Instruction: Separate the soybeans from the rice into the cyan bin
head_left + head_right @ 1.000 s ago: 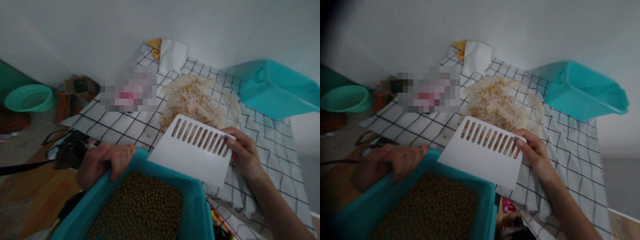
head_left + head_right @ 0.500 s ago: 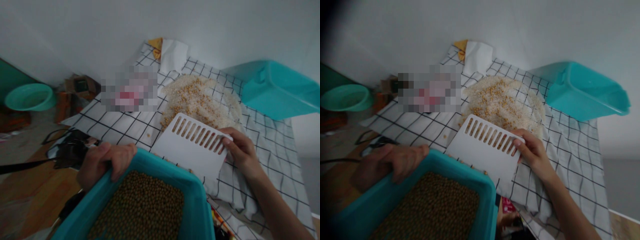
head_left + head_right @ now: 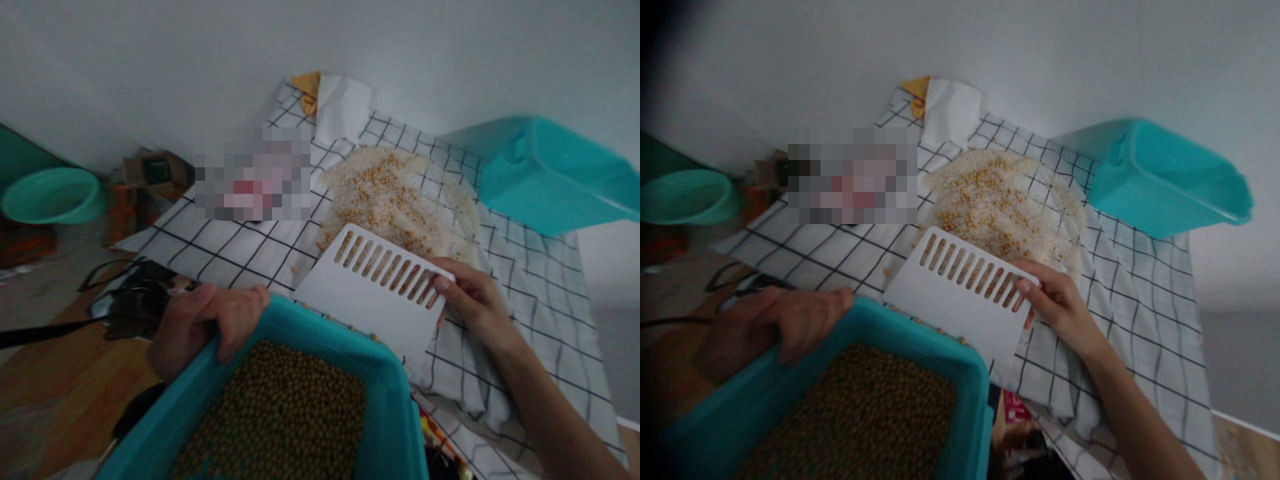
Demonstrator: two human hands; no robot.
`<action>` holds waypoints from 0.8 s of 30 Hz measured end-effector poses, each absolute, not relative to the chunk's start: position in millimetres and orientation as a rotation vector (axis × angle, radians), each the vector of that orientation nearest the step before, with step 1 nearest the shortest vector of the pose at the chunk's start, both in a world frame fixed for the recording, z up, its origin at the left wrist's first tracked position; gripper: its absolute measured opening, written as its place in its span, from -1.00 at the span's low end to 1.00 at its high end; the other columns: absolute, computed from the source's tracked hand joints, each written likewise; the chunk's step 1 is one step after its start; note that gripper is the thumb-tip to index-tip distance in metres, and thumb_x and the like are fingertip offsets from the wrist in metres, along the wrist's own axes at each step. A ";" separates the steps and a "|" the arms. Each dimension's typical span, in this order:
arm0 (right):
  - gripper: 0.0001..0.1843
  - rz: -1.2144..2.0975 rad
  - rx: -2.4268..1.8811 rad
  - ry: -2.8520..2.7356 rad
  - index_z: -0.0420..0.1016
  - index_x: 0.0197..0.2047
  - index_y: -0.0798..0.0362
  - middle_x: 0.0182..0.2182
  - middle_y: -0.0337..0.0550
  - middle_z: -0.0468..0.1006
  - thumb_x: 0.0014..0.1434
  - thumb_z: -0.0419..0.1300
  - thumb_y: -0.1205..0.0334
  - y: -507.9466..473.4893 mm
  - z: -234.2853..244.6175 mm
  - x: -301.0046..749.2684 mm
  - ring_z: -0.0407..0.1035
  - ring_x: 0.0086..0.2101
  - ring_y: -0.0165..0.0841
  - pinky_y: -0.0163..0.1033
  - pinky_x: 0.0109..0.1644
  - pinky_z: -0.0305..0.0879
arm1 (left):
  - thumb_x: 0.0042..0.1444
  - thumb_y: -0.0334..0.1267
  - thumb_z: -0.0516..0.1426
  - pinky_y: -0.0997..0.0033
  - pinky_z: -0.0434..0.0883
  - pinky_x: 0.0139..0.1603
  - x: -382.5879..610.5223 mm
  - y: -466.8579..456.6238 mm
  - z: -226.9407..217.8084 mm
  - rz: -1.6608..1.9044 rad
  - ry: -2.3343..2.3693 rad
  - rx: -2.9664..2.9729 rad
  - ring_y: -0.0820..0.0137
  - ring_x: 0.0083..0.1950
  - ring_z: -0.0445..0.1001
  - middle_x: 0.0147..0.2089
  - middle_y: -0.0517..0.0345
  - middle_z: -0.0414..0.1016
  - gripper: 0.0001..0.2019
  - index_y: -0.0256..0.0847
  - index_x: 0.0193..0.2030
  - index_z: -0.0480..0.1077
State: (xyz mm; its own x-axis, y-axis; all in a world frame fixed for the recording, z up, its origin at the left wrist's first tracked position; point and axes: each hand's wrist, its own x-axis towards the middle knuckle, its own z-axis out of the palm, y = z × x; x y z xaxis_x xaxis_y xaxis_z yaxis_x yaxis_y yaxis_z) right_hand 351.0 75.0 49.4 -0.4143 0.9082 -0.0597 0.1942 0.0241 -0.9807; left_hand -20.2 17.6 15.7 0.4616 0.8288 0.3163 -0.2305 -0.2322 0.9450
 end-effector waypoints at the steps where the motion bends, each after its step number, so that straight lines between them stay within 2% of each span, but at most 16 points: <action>1: -0.74 1.450 -1.124 -1.667 0.73 0.02 -0.19 -0.37 -0.21 0.64 0.34 0.31 -0.01 74.5 49.7 350.6 0.52 -0.50 -0.43 -0.48 -0.60 0.43 | 0.51 -0.10 -0.32 0.11 0.34 -0.21 -20.4 17.4 15.2 1.074 0.551 1.494 0.33 -0.57 0.36 -0.64 0.16 0.41 -0.33 -0.16 -0.54 0.36; 7: -0.71 1.558 -1.163 -1.629 0.71 0.08 -0.16 -0.46 -0.26 0.63 0.37 0.28 0.00 75.9 48.3 350.0 0.42 -0.62 -0.51 -0.49 -0.59 0.44 | 0.50 -0.11 -0.30 0.11 0.32 -0.22 -19.4 16.9 12.4 1.098 0.554 1.487 0.33 -0.57 0.35 -0.65 0.16 0.39 -0.35 -0.16 -0.55 0.34; 13: -0.69 1.568 -1.162 -1.603 0.72 0.07 -0.14 -0.45 -0.24 0.65 0.35 0.30 -0.02 76.7 47.5 352.1 0.45 -0.60 -0.50 -0.51 -0.59 0.43 | 0.51 -0.08 -0.28 0.14 0.31 -0.24 -17.2 18.8 14.5 1.072 0.516 1.536 0.36 -0.60 0.34 -0.66 0.17 0.40 -0.36 -0.17 -0.54 0.35; 15: -0.71 1.563 -1.155 -1.586 0.73 0.05 -0.15 -0.46 -0.24 0.63 0.35 0.30 -0.01 76.2 47.7 351.5 0.45 -0.59 -0.50 -0.52 -0.60 0.42 | 0.51 -0.11 -0.31 0.17 0.30 -0.28 -7.6 16.4 14.0 1.160 0.539 1.499 0.39 -0.61 0.32 -0.68 0.20 0.36 -0.35 -0.18 -0.57 0.31; 18: -0.73 1.535 -1.155 -1.567 0.74 0.02 -0.16 -0.46 -0.24 0.61 0.34 0.32 -0.01 75.5 47.2 351.0 0.44 -0.59 -0.51 -0.52 -0.61 0.42 | 0.49 -0.18 -0.35 0.19 0.24 -0.33 8.5 10.8 10.7 1.414 0.609 1.331 0.43 -0.66 0.18 -0.72 0.25 0.20 -0.34 -0.18 -0.63 0.21; 24: -0.74 1.513 -1.165 -1.542 0.75 0.00 -0.16 -0.49 -0.25 0.59 0.34 0.31 0.00 75.3 43.7 353.7 0.40 -0.62 -0.53 -0.53 -0.64 0.37 | 0.48 -0.21 -0.37 0.19 0.26 -0.33 6.8 8.5 10.9 1.373 0.608 1.352 0.43 -0.65 0.19 -0.72 0.27 0.22 -0.35 -0.18 -0.61 0.22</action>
State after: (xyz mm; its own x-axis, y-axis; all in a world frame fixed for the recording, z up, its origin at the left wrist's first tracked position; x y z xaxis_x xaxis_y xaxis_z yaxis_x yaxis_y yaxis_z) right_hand 353.7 75.3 43.7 -0.3735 0.9198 -0.1205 0.1380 -0.0733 -0.9877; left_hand 6.8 8.5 10.9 0.2076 0.9008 0.3814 -0.3229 -0.3049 0.8960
